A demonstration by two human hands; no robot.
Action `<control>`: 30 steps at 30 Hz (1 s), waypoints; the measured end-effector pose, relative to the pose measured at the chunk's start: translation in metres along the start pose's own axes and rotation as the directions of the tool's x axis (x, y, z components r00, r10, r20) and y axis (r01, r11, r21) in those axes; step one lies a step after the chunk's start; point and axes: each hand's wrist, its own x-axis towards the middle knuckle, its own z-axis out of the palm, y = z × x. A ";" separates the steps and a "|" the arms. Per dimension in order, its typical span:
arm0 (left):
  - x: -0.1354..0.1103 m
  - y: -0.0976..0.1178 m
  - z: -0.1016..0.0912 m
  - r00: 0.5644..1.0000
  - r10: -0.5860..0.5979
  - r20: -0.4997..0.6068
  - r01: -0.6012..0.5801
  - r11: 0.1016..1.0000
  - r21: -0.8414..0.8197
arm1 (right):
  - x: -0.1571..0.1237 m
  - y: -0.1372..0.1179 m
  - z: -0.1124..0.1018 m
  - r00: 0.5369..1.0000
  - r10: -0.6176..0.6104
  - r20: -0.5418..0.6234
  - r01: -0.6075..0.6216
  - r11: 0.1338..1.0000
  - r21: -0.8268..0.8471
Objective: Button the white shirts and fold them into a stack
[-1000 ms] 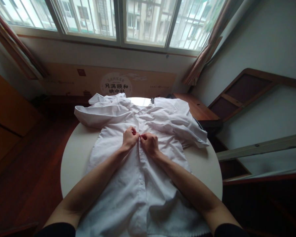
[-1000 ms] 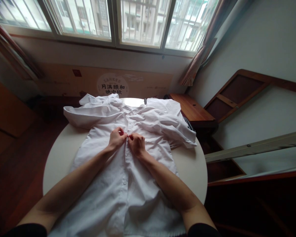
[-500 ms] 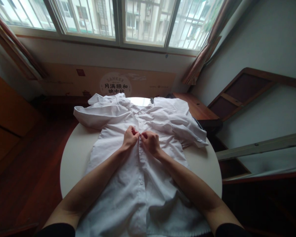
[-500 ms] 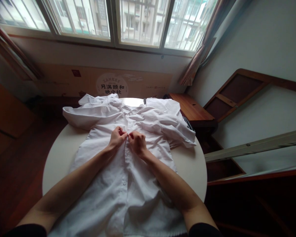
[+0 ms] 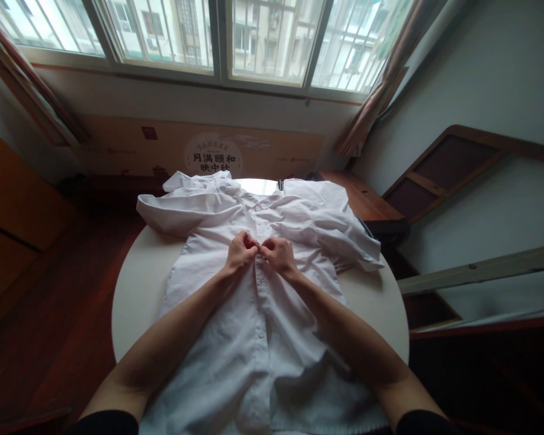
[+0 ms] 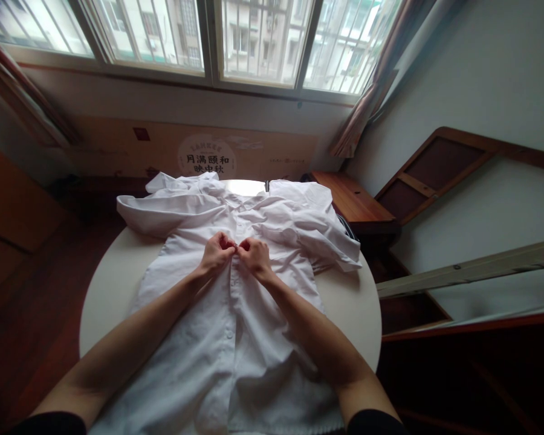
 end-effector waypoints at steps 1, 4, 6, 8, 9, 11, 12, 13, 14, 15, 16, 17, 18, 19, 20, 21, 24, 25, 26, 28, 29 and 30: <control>0.000 -0.001 0.000 1.000 0.003 0.017 -0.004 1.000 0.012 | 0.003 0.001 -0.003 0.996 0.058 0.073 -0.067 0.990 0.126; 0.003 -0.002 -0.002 0.996 0.027 0.087 -0.032 0.997 0.064 | 0.011 0.004 -0.012 0.927 0.184 0.328 -0.322 0.840 0.437; 0.004 -0.002 -0.004 0.991 0.032 0.130 -0.044 0.994 0.095 | 0.015 0.007 -0.017 0.850 0.226 0.476 -0.474 0.721 0.505; 0.004 -0.001 -0.005 0.989 0.025 0.146 -0.044 0.990 0.131 | 0.017 0.010 -0.019 0.777 0.244 0.580 -0.576 0.646 0.500; 0.004 0.000 -0.005 0.988 0.025 0.149 -0.049 0.985 0.163 | 0.018 0.011 -0.019 0.753 0.250 0.608 -0.605 0.627 0.491; 0.002 0.001 -0.005 0.988 0.036 0.150 -0.074 0.963 0.259 | 0.018 0.011 -0.017 0.738 0.272 0.618 -0.625 0.620 0.475; 0.001 0.002 -0.006 0.988 0.043 0.151 -0.090 0.944 0.319 | 0.017 0.011 -0.016 0.757 0.285 0.588 -0.609 0.635 0.476; 0.000 0.002 -0.006 0.987 0.050 0.154 -0.106 0.919 0.381 | 0.016 0.011 -0.015 0.792 0.299 0.533 -0.572 0.668 0.476; -0.001 0.001 -0.006 0.986 0.061 0.155 -0.124 0.888 0.443 | 0.013 0.010 -0.014 0.839 0.301 0.453 -0.510 0.725 0.463; -0.002 0.001 -0.007 0.984 0.083 0.158 -0.152 0.853 0.500 | 0.010 0.010 -0.014 0.892 0.280 0.354 -0.420 0.802 0.424; -0.003 0.001 -0.007 0.979 0.118 0.168 -0.192 0.813 0.550 | 0.007 0.011 -0.015 0.942 0.228 0.246 -0.306 0.886 0.349; -0.004 0.001 -0.008 0.970 0.161 0.183 -0.239 0.770 0.592 | 0.003 0.012 -0.017 0.978 0.148 0.145 -0.180 0.954 0.239; -0.005 0.001 -0.008 0.959 0.202 0.199 -0.283 0.727 0.626 | -0.002 0.014 -0.021 0.996 0.054 0.066 -0.060 0.992 0.106; -0.006 0.002 -0.009 0.948 0.235 0.215 -0.318 0.687 0.653 | -0.006 0.017 -0.026 0.999 -0.040 0.008 0.040 0.999 -0.030; -0.007 0.002 -0.009 0.940 0.255 0.227 -0.340 0.654 0.675 | -0.009 0.021 -0.032 0.992 -0.119 -0.038 0.111 0.981 -0.156; -0.008 0.004 -0.009 0.937 0.263 0.231 -0.348 0.631 0.694 | -0.012 0.026 -0.038 0.981 -0.175 -0.083 0.147 0.952 -0.270; -0.010 0.006 -0.010 0.933 0.264 0.244 -0.356 0.582 0.731 | -0.013 0.043 -0.063 0.940 -0.249 -0.235 0.092 0.845 -0.527; -0.010 0.005 -0.009 0.930 0.254 0.267 -0.366 0.566 0.739 | -0.010 0.049 -0.071 0.926 -0.254 -0.280 0.045 0.810 -0.585; -0.010 0.005 -0.009 0.926 0.234 0.296 -0.377 0.548 0.747 | -0.007 0.056 -0.079 0.918 -0.253 -0.305 0.005 0.778 -0.628; -0.010 0.002 -0.009 0.918 0.172 0.357 -0.393 0.509 0.766 | 0.002 0.067 -0.091 0.935 -0.219 -0.279 -0.034 0.727 -0.685; -0.010 0.001 -0.008 0.914 0.143 0.380 -0.399 0.491 0.775 | 0.006 0.071 -0.096 0.952 -0.190 -0.240 -0.036 0.709 -0.704; -0.010 -0.001 -0.008 0.910 0.122 0.396 -0.404 0.474 0.783 | 0.010 0.074 -0.100 0.966 -0.163 -0.201 -0.032 0.696 -0.718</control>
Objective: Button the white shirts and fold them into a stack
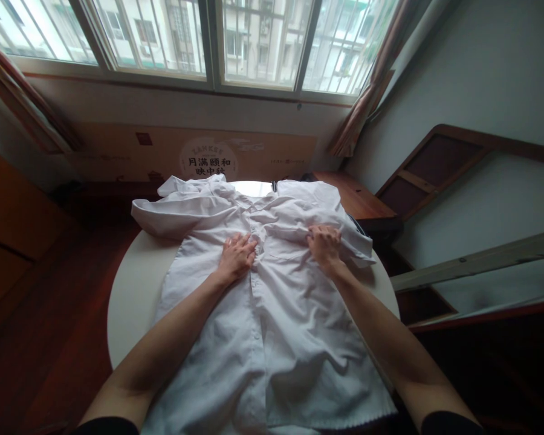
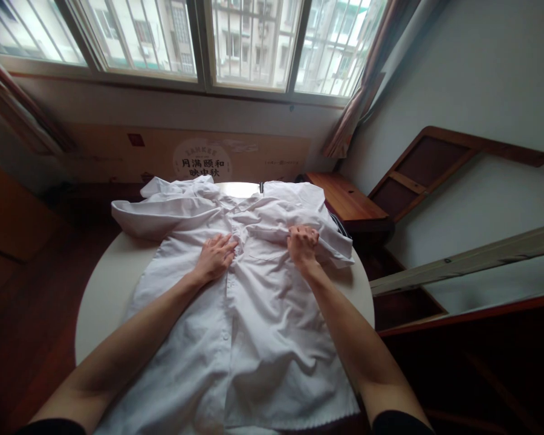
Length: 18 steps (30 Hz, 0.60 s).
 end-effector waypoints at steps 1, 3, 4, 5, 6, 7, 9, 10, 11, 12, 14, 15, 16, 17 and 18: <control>0.000 -0.001 0.001 1.000 0.001 0.018 -0.002 1.000 0.017 | 0.004 0.003 0.000 0.999 -0.004 0.032 0.005 1.000 -0.009; -0.001 -0.001 0.002 0.999 0.001 0.043 -0.003 0.999 0.046 | 0.012 0.005 -0.004 1.000 0.010 0.016 -0.010 1.000 -0.004; -0.001 -0.001 0.002 0.999 -0.002 0.054 -0.001 0.998 0.055 | 0.016 0.004 -0.007 0.999 0.026 -0.025 -0.026 1.000 0.007; -0.002 -0.002 0.001 0.998 -0.005 0.061 0.001 0.998 0.062 | 0.021 0.003 -0.012 0.996 0.048 -0.074 -0.047 0.999 0.022; -0.002 -0.002 0.000 0.998 -0.008 0.065 0.004 0.998 0.068 | 0.027 0.001 -0.016 0.990 0.073 -0.121 -0.069 0.997 0.036; -0.003 -0.002 -0.001 0.998 -0.012 0.063 0.008 0.997 0.074 | 0.033 0.000 -0.021 0.982 0.098 -0.162 -0.091 0.995 0.049; -0.005 -0.003 -0.003 0.999 -0.028 0.045 0.024 0.996 0.091 | 0.048 -0.004 -0.031 0.967 0.135 -0.214 -0.123 0.990 0.067; -0.006 -0.005 -0.004 0.999 -0.041 0.029 0.038 0.994 0.103 | 0.055 -0.006 -0.034 0.962 0.145 -0.230 -0.131 0.989 0.073; -0.006 -0.007 -0.005 0.998 -0.056 0.010 0.054 0.992 0.116 | 0.062 -0.007 -0.037 0.959 0.151 -0.242 -0.135 0.988 0.079; -0.007 -0.009 -0.006 0.997 -0.071 -0.012 0.072 0.989 0.129 | 0.069 -0.009 -0.039 0.956 0.153 -0.251 -0.136 0.987 0.084; -0.005 -0.014 -0.009 0.993 -0.101 -0.060 0.109 0.983 0.148 | 0.081 -0.010 -0.038 0.953 0.148 -0.265 -0.129 0.988 0.088; -0.004 -0.017 -0.011 0.990 -0.115 -0.084 0.127 0.980 0.156 | 0.087 -0.010 -0.037 0.952 0.144 -0.269 -0.125 0.988 0.087; -0.002 -0.019 -0.013 0.986 -0.127 -0.108 0.144 0.976 0.165 | 0.091 -0.009 -0.034 0.953 0.140 -0.268 -0.121 0.989 0.085; 0.000 -0.021 -0.015 0.982 -0.137 -0.131 0.159 0.972 0.174 | 0.095 -0.008 -0.030 0.956 0.137 -0.259 -0.121 0.990 0.079; 0.003 -0.022 -0.018 0.978 -0.143 -0.153 0.170 0.968 0.184 | 0.097 -0.007 -0.026 0.963 0.136 -0.234 -0.123 0.990 0.067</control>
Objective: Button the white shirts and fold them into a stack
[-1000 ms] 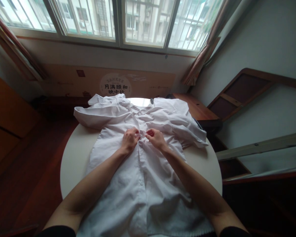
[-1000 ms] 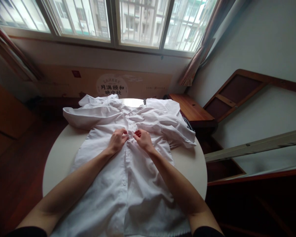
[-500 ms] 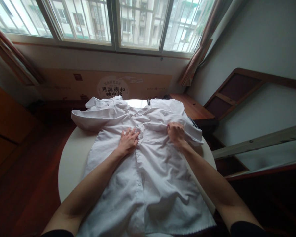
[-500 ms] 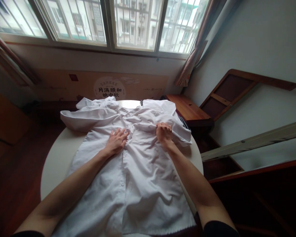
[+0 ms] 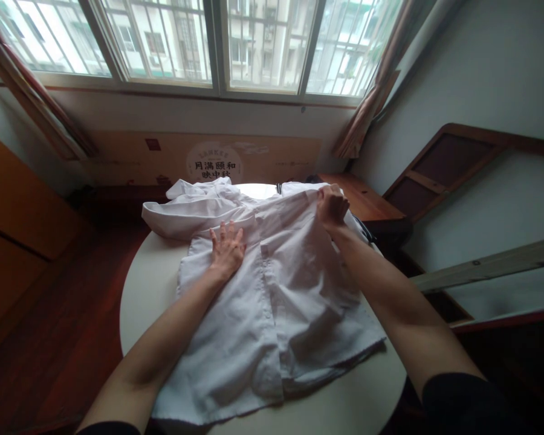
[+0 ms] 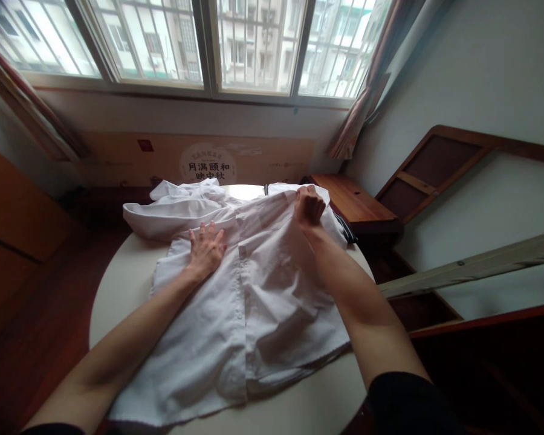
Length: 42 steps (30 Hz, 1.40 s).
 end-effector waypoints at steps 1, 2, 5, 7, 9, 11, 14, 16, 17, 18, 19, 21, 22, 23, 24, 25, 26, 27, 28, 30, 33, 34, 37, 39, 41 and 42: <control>0.003 -0.001 -0.002 1.000 -0.004 -0.018 0.004 1.000 0.011 | 0.000 0.001 0.005 0.999 -0.003 0.049 0.004 1.000 -0.017; 0.005 -0.001 -0.004 0.999 -0.002 -0.033 0.003 1.000 0.020 | -0.002 0.002 0.009 0.993 -0.004 0.119 0.009 0.999 -0.038; 0.008 0.003 -0.010 0.998 0.034 -0.055 -0.033 0.999 0.024 | -0.021 -0.002 0.013 0.961 -0.029 0.275 0.054 0.995 -0.083; 0.004 0.007 -0.014 0.995 0.073 -0.063 -0.073 0.997 -0.003 | -0.042 -0.011 0.005 0.968 -0.103 0.230 0.120 0.991 -0.060; -0.003 0.012 -0.017 0.995 0.091 -0.050 -0.094 0.994 -0.053 | -0.070 -0.023 -0.010 0.967 -0.214 0.136 0.217 0.976 -0.009; -0.012 0.017 -0.020 0.997 0.080 -0.006 -0.080 0.990 -0.115 | -0.101 -0.038 -0.026 0.936 -0.325 0.131 0.319 0.945 0.071; -0.024 0.023 -0.020 0.985 0.087 0.152 -0.043 0.962 -0.271 | -0.144 -0.056 -0.041 0.834 -0.456 0.310 0.378 0.882 0.281; -0.030 0.027 -0.018 0.960 0.131 0.248 -0.025 0.921 -0.389 | -0.165 -0.064 -0.042 0.767 -0.475 0.431 0.344 0.872 0.348; -0.032 0.028 -0.017 0.953 0.148 0.265 -0.023 0.905 -0.425 | -0.172 -0.068 -0.040 0.750 -0.462 0.474 0.327 0.881 0.342; -0.034 0.029 -0.015 0.953 0.157 0.259 -0.028 0.898 -0.439 | -0.177 -0.070 -0.038 0.742 -0.443 0.503 0.319 0.893 0.317; -0.035 0.030 -0.014 0.958 0.160 0.239 -0.041 0.898 -0.437 | -0.181 -0.072 -0.036 0.742 -0.424 0.519 0.317 0.905 0.284; -0.037 0.031 -0.012 0.967 0.159 0.197 -0.065 0.910 -0.410 | -0.185 -0.074 -0.033 0.751 -0.402 0.523 0.331 0.915 0.229; -0.038 0.031 -0.012 0.969 0.158 0.191 -0.071 0.915 -0.398 | -0.185 -0.074 -0.032 0.753 -0.402 0.521 0.345 0.915 0.208; -0.038 0.031 -0.012 0.969 0.154 0.192 -0.069 0.919 -0.389 | -0.186 -0.075 -0.032 0.751 -0.405 0.521 0.360 0.913 0.190; -0.038 0.031 -0.014 0.968 0.149 0.201 -0.063 0.922 -0.381 | -0.185 -0.074 -0.033 0.745 -0.409 0.527 0.374 0.910 0.178; -0.038 0.031 -0.016 0.965 0.145 0.217 -0.055 0.925 -0.376 | -0.184 -0.074 -0.034 0.736 -0.411 0.538 0.383 0.908 0.169; -0.037 0.031 -0.019 0.961 0.142 0.238 -0.045 0.927 -0.372 | -0.183 -0.073 -0.035 0.728 -0.408 0.552 0.386 0.908 0.162; -0.036 0.032 -0.022 0.954 0.140 0.265 -0.034 0.929 -0.368 | -0.181 -0.072 -0.035 0.721 -0.401 0.565 0.382 0.910 0.159; -0.036 0.032 -0.025 0.945 0.140 0.295 -0.024 0.931 -0.365 | -0.178 -0.071 -0.036 0.718 -0.389 0.577 0.368 0.916 0.160; -0.035 0.035 -0.030 0.926 0.144 0.349 -0.011 0.934 -0.356 | -0.172 -0.069 -0.036 0.732 -0.336 0.592 0.297 0.940 0.167; -0.035 0.040 -0.031 0.918 0.134 0.372 -0.002 0.942 -0.335 | -0.163 -0.066 -0.033 0.756 -0.254 0.603 0.116 0.959 0.259; -0.036 0.042 -0.029 0.921 0.129 0.368 -0.001 0.945 -0.328 | -0.161 -0.064 -0.031 0.757 -0.240 0.608 0.046 0.948 0.316; -0.038 0.046 -0.023 0.929 0.113 0.352 0.006 0.947 -0.320 | -0.162 -0.057 -0.024 0.741 -0.217 0.636 -0.169 0.856 0.489; -0.039 0.048 -0.020 0.932 0.101 0.349 0.019 0.946 -0.323 | -0.166 -0.052 -0.018 0.727 -0.193 0.658 -0.298 0.775 0.557; -0.039 0.048 -0.018 0.933 0.089 0.350 0.036 0.941 -0.335 | -0.171 -0.047 -0.013 0.716 -0.182 0.674 -0.386 0.702 0.599; -0.039 0.048 -0.018 0.933 0.085 0.349 0.045 0.936 -0.348 | -0.173 -0.046 -0.011 0.713 -0.180 0.678 -0.414 0.672 0.614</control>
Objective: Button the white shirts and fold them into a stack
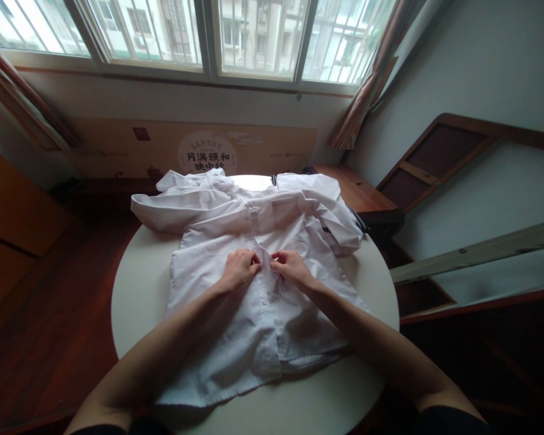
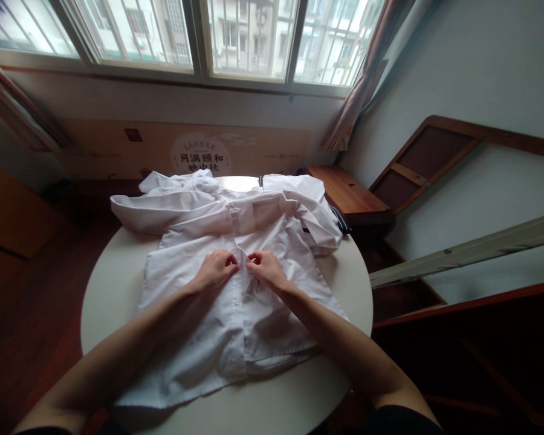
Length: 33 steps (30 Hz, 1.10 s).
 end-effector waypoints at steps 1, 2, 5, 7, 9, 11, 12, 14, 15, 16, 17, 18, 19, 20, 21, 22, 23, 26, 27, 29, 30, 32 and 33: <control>0.000 0.000 0.000 1.000 -0.003 -0.002 0.003 1.000 -0.018 | 0.000 0.002 0.001 1.000 -0.003 0.001 0.003 0.999 0.034; 0.000 -0.001 -0.001 1.000 -0.006 -0.005 0.006 0.999 -0.036 | 0.000 0.002 0.002 1.000 -0.011 0.000 0.011 0.998 0.061; 0.000 -0.001 -0.002 1.000 -0.021 -0.013 0.020 0.997 -0.072 | -0.001 -0.002 0.003 0.999 -0.046 -0.030 0.048 0.995 0.084; 0.000 -0.001 -0.002 1.000 -0.021 -0.011 0.020 0.998 -0.066 | -0.002 -0.008 0.004 0.995 -0.070 -0.070 0.073 0.997 0.038; 0.000 -0.001 -0.002 1.000 -0.015 -0.010 0.014 0.999 -0.047 | -0.004 -0.012 0.005 0.991 -0.087 -0.097 0.085 0.996 -0.024; 0.000 -0.002 -0.002 1.000 -0.014 -0.011 0.013 0.999 -0.048 | -0.004 -0.014 0.007 0.992 -0.087 -0.092 0.082 0.995 -0.060; 0.000 -0.002 -0.002 1.000 -0.018 -0.010 0.018 0.998 -0.061 | -0.005 -0.014 0.008 0.993 -0.080 -0.082 0.076 0.995 -0.059; 0.001 -0.002 -0.002 0.999 -0.032 -0.002 0.032 0.995 -0.095 | -0.005 -0.011 0.010 0.995 -0.071 -0.067 0.069 0.997 -0.030; 0.001 -0.003 -0.002 0.999 -0.038 0.004 0.038 0.993 -0.108 | -0.005 -0.010 0.011 0.995 -0.069 -0.065 0.068 0.998 -0.010; 0.001 -0.003 -0.003 0.999 -0.041 0.009 0.042 0.993 -0.115 | -0.005 -0.009 0.012 0.996 -0.068 -0.065 0.068 0.998 0.010; 0.002 -0.003 -0.003 0.999 -0.041 0.013 0.043 0.992 -0.117 | -0.006 -0.008 0.013 0.996 -0.066 -0.065 0.068 0.997 0.028; 0.002 -0.003 -0.003 0.999 -0.039 0.016 0.041 0.992 -0.119 | -0.006 -0.007 0.014 0.996 -0.062 -0.066 0.065 0.997 0.045; 0.002 -0.004 -0.003 0.999 -0.037 0.021 0.040 0.991 -0.124 | -0.006 -0.006 0.015 0.996 -0.057 -0.066 0.061 0.996 0.062; 0.002 -0.004 -0.003 0.999 -0.035 0.026 0.038 0.990 -0.135 | -0.007 -0.006 0.015 0.997 -0.052 -0.064 0.057 0.995 0.080; 0.003 -0.004 -0.004 0.999 -0.035 0.033 0.039 0.988 -0.150 | -0.007 -0.006 0.015 0.997 -0.049 -0.064 0.055 0.993 0.101; 0.003 -0.004 -0.004 0.999 -0.036 0.040 0.042 0.985 -0.168 | -0.008 -0.007 0.015 0.997 -0.048 -0.062 0.055 0.991 0.123; 0.003 -0.005 -0.005 0.998 -0.038 0.046 0.046 0.981 -0.187 | -0.008 -0.008 0.015 0.997 -0.047 -0.055 0.055 0.988 0.142; 0.003 -0.006 -0.005 0.997 -0.043 0.060 0.056 0.971 -0.231 | -0.009 -0.011 0.014 0.998 -0.061 -0.027 0.065 0.981 0.180; 0.003 -0.007 -0.005 0.997 -0.046 0.065 0.061 0.968 -0.245 | -0.009 -0.013 0.013 0.997 -0.067 -0.024 0.070 0.981 0.183; 0.004 -0.009 -0.005 0.996 -0.054 0.069 0.071 0.958 -0.279 | -0.008 -0.016 0.009 0.999 -0.040 -0.012 0.042 0.979 0.199; 0.004 -0.010 -0.005 0.996 -0.059 0.069 0.077 0.951 -0.300 | -0.007 -0.018 0.007 1.000 -0.005 0.005 0.004 0.975 0.221; 0.004 -0.011 -0.005 0.996 -0.065 0.069 0.085 0.934 -0.347 | -0.006 -0.022 0.004 0.995 0.066 0.069 -0.083 0.953 0.293; 0.004 -0.012 -0.005 0.995 -0.067 0.071 0.089 0.925 -0.369 | -0.005 -0.024 0.002 0.992 0.081 0.102 -0.110 0.937 0.331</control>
